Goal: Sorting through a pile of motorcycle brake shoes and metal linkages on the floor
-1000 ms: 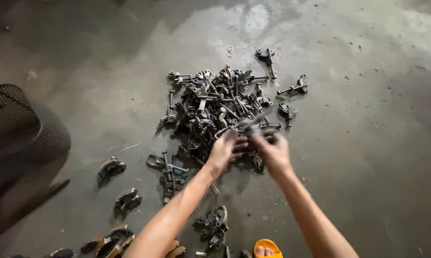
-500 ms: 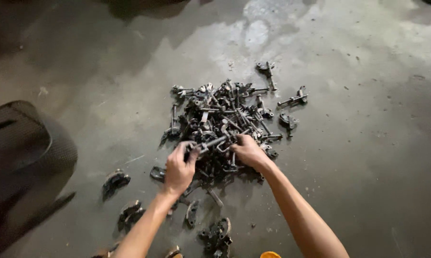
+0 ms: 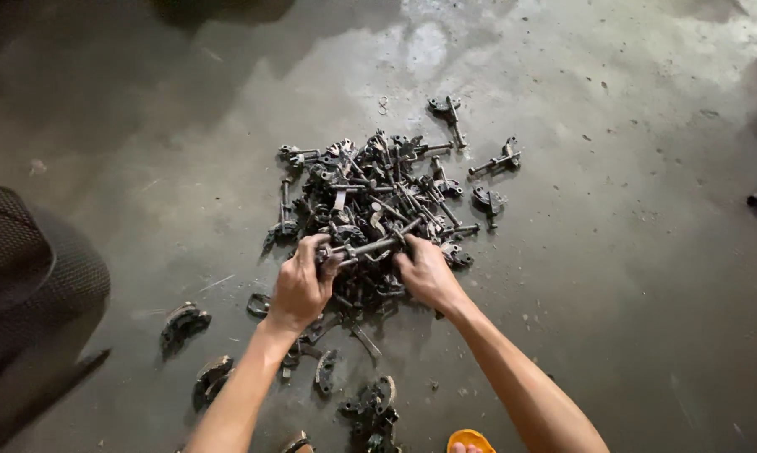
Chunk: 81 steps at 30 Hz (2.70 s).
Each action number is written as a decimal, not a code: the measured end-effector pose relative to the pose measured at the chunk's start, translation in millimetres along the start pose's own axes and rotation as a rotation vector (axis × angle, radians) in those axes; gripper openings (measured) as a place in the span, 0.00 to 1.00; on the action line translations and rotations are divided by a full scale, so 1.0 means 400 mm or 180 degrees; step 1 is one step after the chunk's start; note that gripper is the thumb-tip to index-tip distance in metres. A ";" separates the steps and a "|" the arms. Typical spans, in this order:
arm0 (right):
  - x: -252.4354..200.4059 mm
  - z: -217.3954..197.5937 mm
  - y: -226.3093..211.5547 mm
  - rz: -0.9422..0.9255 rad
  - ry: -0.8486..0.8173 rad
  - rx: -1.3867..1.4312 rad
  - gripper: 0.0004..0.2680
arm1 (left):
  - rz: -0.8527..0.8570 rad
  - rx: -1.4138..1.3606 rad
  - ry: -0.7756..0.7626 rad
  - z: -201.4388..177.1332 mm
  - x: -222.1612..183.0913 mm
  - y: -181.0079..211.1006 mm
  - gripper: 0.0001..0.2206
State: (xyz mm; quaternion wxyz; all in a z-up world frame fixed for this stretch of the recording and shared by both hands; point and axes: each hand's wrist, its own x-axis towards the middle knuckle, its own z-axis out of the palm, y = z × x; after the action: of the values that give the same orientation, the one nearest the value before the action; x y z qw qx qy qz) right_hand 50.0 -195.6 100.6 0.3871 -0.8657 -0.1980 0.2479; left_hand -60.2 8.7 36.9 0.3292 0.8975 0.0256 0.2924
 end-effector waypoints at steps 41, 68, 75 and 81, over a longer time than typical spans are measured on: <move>0.029 -0.019 0.039 -0.1274 0.1700 -0.0509 0.04 | -0.3519 -0.0618 -0.1162 0.025 0.160 0.047 0.37; 0.027 0.062 0.100 -0.2292 0.1302 -0.1128 0.07 | -0.3009 -0.2899 0.0024 -0.039 0.079 0.108 0.14; -0.058 0.034 0.013 -0.2123 0.1742 -0.0526 0.01 | -0.2916 -0.2652 0.0079 0.078 -0.005 -0.001 0.14; 0.008 0.068 0.091 -0.1832 0.1127 -0.1667 0.08 | -0.3036 -0.2715 0.0158 0.098 0.001 0.017 0.15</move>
State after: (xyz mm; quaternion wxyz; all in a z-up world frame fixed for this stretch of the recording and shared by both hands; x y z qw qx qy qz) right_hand 42.2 -200.8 55.9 0.2355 -0.8734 -0.4183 -0.0813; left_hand -39.8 -19.0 17.2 0.7507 0.5706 0.3111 0.1190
